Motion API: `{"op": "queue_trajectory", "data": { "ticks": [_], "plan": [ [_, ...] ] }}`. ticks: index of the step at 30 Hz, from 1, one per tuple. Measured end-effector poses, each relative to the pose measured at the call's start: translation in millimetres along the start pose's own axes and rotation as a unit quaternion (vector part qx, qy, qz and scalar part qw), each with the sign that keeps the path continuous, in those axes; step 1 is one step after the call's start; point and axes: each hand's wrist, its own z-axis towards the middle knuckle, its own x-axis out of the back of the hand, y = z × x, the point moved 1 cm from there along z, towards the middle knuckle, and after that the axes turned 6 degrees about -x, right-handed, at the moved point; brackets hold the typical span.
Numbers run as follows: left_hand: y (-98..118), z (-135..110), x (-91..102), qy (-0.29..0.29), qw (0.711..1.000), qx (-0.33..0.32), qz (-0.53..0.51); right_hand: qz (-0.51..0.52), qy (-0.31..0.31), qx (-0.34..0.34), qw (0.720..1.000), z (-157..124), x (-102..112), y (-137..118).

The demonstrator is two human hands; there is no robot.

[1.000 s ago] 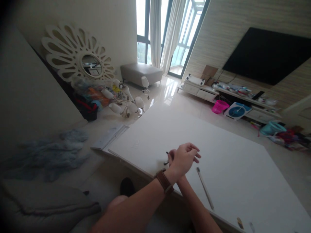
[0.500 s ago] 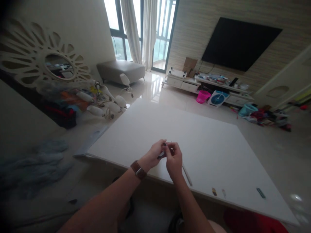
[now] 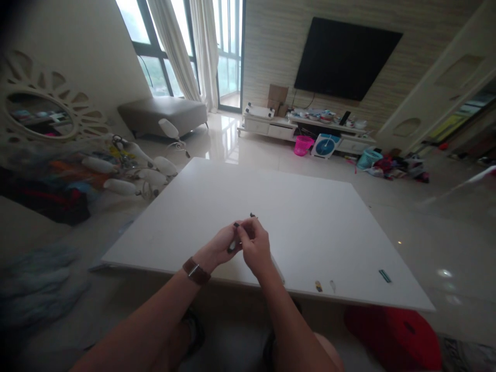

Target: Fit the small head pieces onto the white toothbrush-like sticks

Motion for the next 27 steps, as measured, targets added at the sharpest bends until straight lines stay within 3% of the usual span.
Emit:
{"op": "queue_trajectory", "data": {
  "ticks": [5,8,11,18,22,27],
  "plan": [
    [-3.1,1.1,-11.8,0.029,0.997,-0.066,0.038,0.036,0.072,-0.016,0.997,1.2,17.7,-3.6],
    [-4.4,-0.4,-18.0,0.016,0.991,-0.108,0.080,0.013,0.147,-0.012,0.989,3.9,31.1,0.2],
    [-7.4,-1.6,-22.7,0.004,0.985,-0.134,0.112,-0.002,0.180,-0.031,0.983,8.0,44.1,9.2],
    [-7.9,0.7,-34.0,-0.035,0.994,-0.077,0.075,0.004,0.166,-0.024,0.986,21.3,52.9,16.7],
    [-7.3,3.6,-35.3,-0.020,0.992,-0.081,0.095,0.014,0.150,-0.006,0.989,26.5,48.4,14.3],
    [-11.7,5.0,-28.2,-0.002,0.987,-0.100,0.127,0.032,0.152,-0.040,0.987,25.6,46.8,13.6]
  ]
}}
